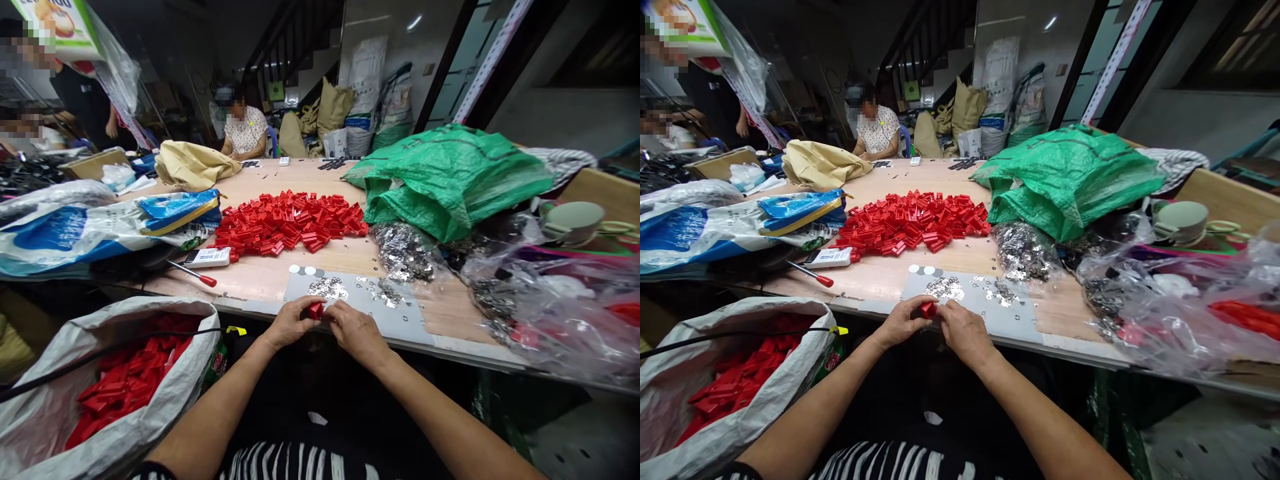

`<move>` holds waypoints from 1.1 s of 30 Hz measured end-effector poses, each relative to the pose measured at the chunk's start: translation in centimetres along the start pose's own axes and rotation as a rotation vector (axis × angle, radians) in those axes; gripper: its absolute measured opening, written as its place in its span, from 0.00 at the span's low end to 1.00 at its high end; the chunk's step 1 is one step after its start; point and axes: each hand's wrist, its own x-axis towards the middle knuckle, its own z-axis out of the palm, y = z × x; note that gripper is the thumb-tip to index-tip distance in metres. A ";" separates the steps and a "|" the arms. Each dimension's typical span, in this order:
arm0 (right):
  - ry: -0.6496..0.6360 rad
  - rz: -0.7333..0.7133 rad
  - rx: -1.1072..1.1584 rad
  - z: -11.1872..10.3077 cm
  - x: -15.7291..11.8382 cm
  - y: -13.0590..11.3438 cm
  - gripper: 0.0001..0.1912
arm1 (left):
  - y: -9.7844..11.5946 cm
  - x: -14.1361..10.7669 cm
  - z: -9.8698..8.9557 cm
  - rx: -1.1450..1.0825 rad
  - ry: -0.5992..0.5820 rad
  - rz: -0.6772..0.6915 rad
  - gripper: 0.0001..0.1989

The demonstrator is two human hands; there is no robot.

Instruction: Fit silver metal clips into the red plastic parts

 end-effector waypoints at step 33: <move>0.045 -0.055 0.236 0.0 -0.6 2.0 0.11 | 0.3 0.4 0.3 0.062 0.031 -0.057 0.19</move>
